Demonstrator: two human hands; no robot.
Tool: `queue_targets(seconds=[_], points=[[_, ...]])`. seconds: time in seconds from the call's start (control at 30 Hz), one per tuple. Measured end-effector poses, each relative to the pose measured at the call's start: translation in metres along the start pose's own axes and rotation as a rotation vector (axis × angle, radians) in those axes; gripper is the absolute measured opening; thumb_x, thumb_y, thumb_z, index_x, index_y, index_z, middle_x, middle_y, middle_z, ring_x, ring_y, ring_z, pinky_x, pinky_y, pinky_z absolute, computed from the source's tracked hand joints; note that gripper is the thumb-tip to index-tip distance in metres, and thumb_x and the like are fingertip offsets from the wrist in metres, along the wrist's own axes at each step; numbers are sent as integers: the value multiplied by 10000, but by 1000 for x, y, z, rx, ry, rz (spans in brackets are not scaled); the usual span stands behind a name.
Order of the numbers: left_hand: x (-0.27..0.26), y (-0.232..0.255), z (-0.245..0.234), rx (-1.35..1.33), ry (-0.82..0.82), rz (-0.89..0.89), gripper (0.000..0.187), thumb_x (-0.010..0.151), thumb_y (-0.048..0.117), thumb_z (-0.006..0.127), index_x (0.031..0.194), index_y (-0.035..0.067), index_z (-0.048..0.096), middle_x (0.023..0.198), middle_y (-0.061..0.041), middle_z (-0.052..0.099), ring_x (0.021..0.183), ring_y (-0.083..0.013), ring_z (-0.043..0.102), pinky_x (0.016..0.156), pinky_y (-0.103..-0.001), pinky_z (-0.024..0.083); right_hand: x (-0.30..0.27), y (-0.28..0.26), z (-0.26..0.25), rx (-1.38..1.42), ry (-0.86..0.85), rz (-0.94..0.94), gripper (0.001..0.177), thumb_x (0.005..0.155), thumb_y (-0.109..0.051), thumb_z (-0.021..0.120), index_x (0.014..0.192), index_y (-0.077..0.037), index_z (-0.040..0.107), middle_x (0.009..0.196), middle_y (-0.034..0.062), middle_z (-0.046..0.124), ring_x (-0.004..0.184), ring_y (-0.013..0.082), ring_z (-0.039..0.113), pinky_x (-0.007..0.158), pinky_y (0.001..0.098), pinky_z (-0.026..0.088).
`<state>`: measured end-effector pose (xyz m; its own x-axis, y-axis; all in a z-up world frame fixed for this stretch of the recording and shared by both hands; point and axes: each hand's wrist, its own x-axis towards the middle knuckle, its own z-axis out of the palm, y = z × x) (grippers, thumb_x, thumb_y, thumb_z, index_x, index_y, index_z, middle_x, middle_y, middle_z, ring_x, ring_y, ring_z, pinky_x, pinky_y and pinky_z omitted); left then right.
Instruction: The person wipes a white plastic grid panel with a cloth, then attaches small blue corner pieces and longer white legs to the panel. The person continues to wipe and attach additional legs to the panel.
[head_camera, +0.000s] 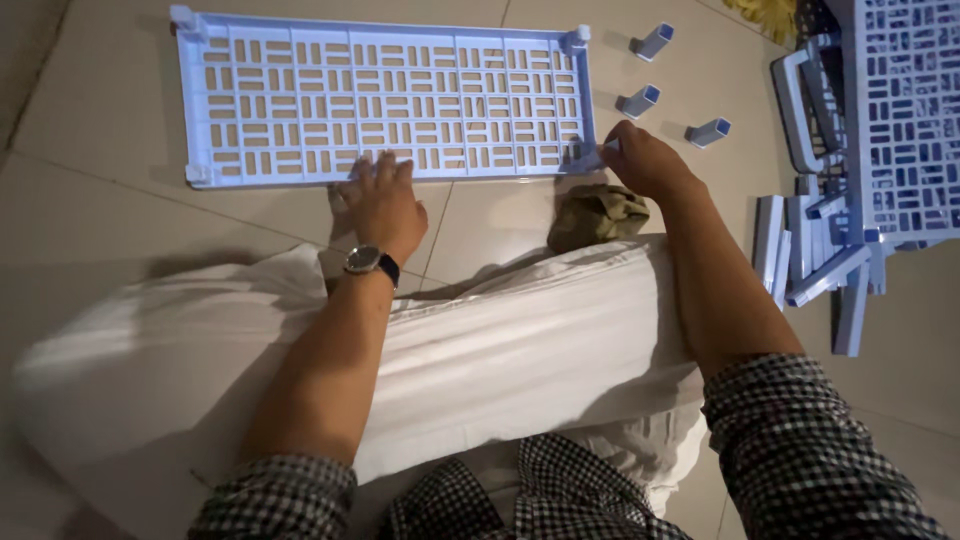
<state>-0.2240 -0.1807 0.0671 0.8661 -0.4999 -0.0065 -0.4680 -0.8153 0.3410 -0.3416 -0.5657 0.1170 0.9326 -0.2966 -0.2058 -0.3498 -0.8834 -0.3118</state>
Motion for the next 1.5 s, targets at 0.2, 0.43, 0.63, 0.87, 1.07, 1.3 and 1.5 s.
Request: queue_targets(seconds=[0.2,0.43,0.63,0.87,1.07,1.3,1.5], points=[[0,7,-5,79,-33,-6,558,825,161,701,1372,219,611,1548,-35,483,1458,-387,342,1100,-793,169,-6,-37,-16,-154,-75,86,377,1014,-378,601,1175,-38,613,1041,248,709,971,461,679,843,533,527],[0,3,4,80,-75,12,574,856,119,602,1417,234,566,1550,-68,466,1443,-399,335,1081,-828,62,-7,-37,-3,-282,-64,-28,385,1028,-373,585,1166,-14,567,1002,256,718,905,453,695,777,552,550],[12,9,19,160,-138,-7,472,986,181,555,1451,258,539,1575,-68,451,1443,-416,378,1128,-822,28,6,-2,12,-237,-102,-31,346,1049,-314,569,1153,15,537,881,282,710,843,473,693,745,552,555],[47,26,16,369,-606,-43,969,771,150,719,1630,217,275,1675,-137,288,1492,-354,341,1138,-814,-24,19,-13,2,-198,-255,79,361,1017,-312,578,1173,1,487,858,300,694,811,497,683,716,572,534],[41,30,1,334,-558,-77,563,1056,245,437,1604,216,309,1660,-154,268,1470,-498,304,1131,-782,-14,10,-23,10,-146,-147,27,356,1023,-312,595,1160,-3,483,888,316,689,839,516,666,738,593,521],[34,27,4,259,-494,-115,571,997,285,469,1557,267,361,1645,-119,285,1435,-508,314,1115,-771,32,-1,-24,22,-119,-102,96,371,1011,-336,592,1170,-17,489,945,304,699,879,510,670,758,589,522],[-10,15,10,216,-73,30,583,930,223,547,1507,274,482,1611,-117,379,1430,-488,335,1102,-771,117,-10,-4,17,219,-210,331,558,956,-572,608,1191,-68,564,948,215,731,847,390,734,745,486,576]])
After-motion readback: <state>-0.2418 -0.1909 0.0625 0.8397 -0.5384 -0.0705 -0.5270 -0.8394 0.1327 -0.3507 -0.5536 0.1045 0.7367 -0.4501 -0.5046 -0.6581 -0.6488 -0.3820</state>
